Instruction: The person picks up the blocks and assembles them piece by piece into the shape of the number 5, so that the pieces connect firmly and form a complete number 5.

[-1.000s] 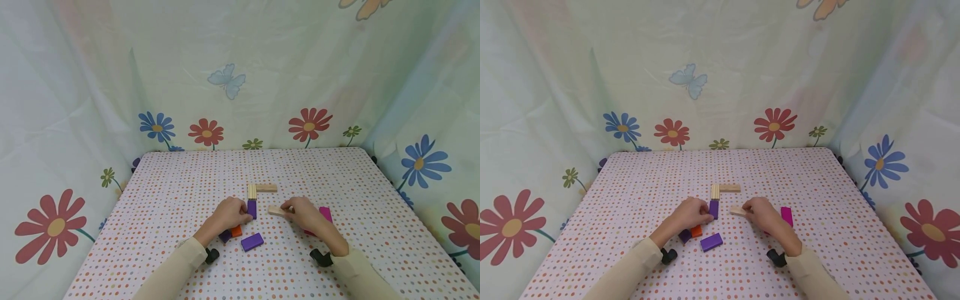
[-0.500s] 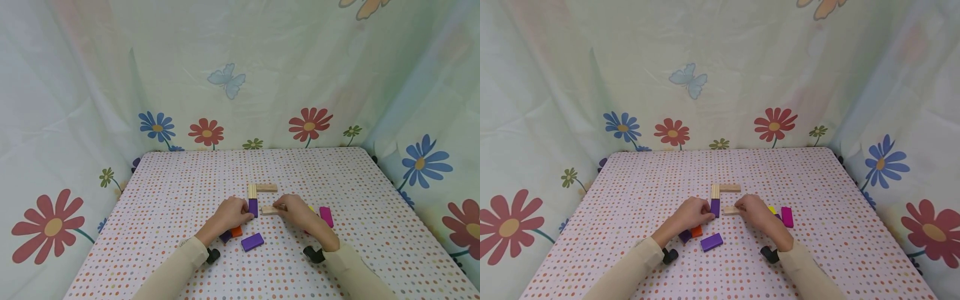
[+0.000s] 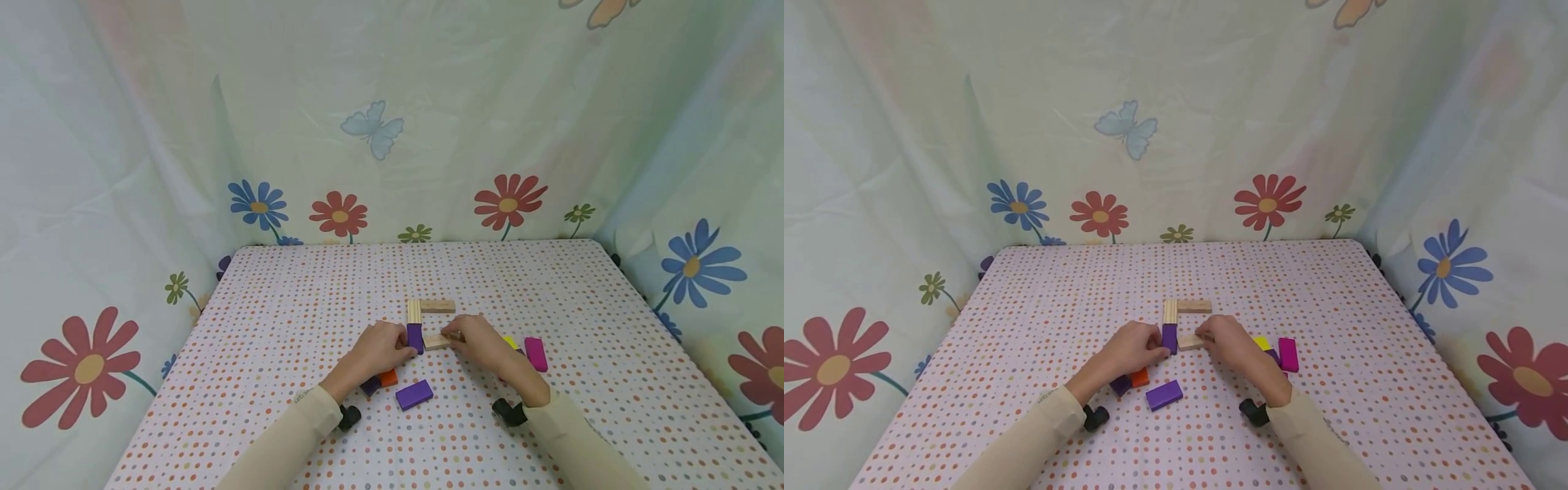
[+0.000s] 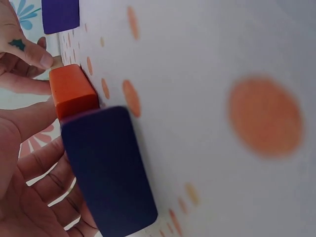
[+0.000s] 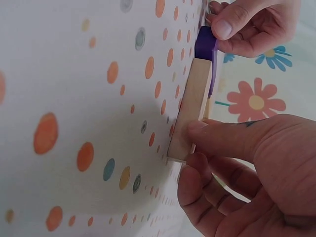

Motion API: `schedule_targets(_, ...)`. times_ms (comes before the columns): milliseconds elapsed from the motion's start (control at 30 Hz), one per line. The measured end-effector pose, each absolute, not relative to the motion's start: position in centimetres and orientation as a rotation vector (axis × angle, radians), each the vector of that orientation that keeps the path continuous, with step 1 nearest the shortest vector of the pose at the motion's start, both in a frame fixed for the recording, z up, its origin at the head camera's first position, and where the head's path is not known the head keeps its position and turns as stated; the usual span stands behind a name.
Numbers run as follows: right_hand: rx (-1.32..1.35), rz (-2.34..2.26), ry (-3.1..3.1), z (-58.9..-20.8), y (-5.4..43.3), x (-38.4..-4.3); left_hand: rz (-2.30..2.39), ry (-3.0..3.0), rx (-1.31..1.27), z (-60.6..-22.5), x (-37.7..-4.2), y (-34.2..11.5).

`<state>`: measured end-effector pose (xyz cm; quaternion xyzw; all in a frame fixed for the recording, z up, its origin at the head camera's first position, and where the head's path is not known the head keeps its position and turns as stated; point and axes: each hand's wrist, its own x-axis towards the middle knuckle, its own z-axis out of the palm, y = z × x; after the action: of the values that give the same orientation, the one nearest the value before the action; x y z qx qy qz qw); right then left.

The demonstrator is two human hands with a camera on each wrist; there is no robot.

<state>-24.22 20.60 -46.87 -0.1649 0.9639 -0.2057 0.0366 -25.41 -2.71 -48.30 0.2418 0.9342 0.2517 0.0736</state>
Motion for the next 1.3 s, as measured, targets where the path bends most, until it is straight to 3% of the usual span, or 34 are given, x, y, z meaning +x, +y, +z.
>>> schedule_targets(967, -0.54, -0.623, 2.954, -47.0, 20.7, -24.3, 0.739, 2.814, 0.713, -48.7, -25.5, -2.7)
schedule_targets(1300, -0.576, -0.641, 2.972, -44.9, 22.4, -23.8, 0.689, 2.91, 0.668, -47.8, -25.4, -2.6)
